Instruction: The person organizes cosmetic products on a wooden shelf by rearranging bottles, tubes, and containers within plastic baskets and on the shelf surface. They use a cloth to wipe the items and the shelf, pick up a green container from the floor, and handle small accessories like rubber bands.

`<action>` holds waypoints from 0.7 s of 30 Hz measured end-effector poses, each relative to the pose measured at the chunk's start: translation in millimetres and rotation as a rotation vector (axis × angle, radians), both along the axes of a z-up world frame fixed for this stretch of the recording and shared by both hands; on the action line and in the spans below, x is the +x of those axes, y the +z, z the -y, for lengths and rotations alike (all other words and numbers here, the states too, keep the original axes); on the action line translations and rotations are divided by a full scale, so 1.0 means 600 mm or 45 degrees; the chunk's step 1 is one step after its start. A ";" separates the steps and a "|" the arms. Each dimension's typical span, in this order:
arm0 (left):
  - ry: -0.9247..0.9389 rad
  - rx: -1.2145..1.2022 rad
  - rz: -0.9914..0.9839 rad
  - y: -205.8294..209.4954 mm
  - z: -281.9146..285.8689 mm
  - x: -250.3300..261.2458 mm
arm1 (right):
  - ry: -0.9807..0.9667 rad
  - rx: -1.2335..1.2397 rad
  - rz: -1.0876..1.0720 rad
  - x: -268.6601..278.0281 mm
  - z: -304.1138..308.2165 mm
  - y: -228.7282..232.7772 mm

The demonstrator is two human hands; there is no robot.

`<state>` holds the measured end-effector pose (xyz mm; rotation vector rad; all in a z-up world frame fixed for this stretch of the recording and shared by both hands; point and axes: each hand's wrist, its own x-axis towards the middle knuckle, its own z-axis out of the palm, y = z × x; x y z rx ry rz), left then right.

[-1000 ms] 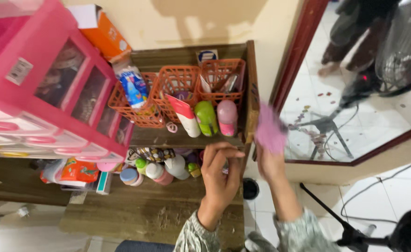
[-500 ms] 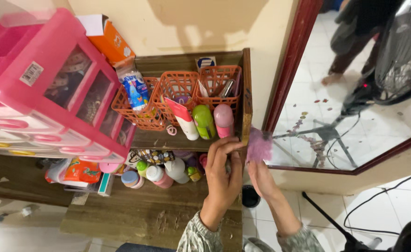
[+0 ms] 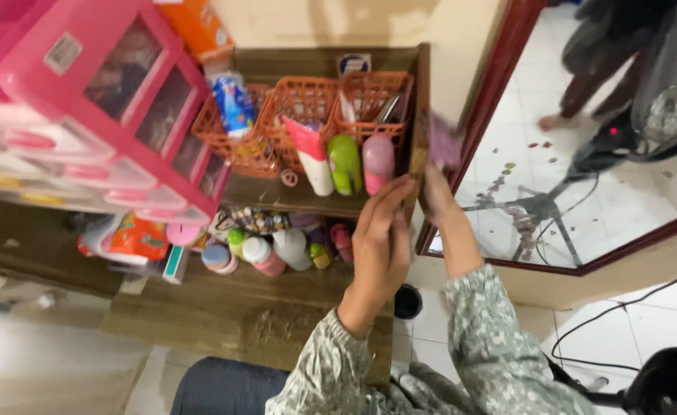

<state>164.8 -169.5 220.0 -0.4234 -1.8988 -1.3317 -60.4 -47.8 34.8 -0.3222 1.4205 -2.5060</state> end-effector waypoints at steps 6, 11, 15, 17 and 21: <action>0.013 -0.056 -0.054 -0.013 -0.001 0.013 | -0.153 0.102 -0.404 0.205 0.023 -0.040; -0.059 0.032 -0.029 -0.007 0.010 0.022 | -0.629 0.440 -0.734 0.281 0.034 0.118; -0.124 -0.030 -0.009 -0.012 0.067 0.041 | -1.007 0.505 -0.994 0.314 0.072 0.203; -0.014 -0.109 0.010 -0.021 0.120 0.042 | -1.113 0.435 -1.064 0.338 0.094 0.207; 0.151 -0.121 0.056 -0.068 0.211 0.048 | -1.278 1.084 -1.214 0.346 0.106 0.137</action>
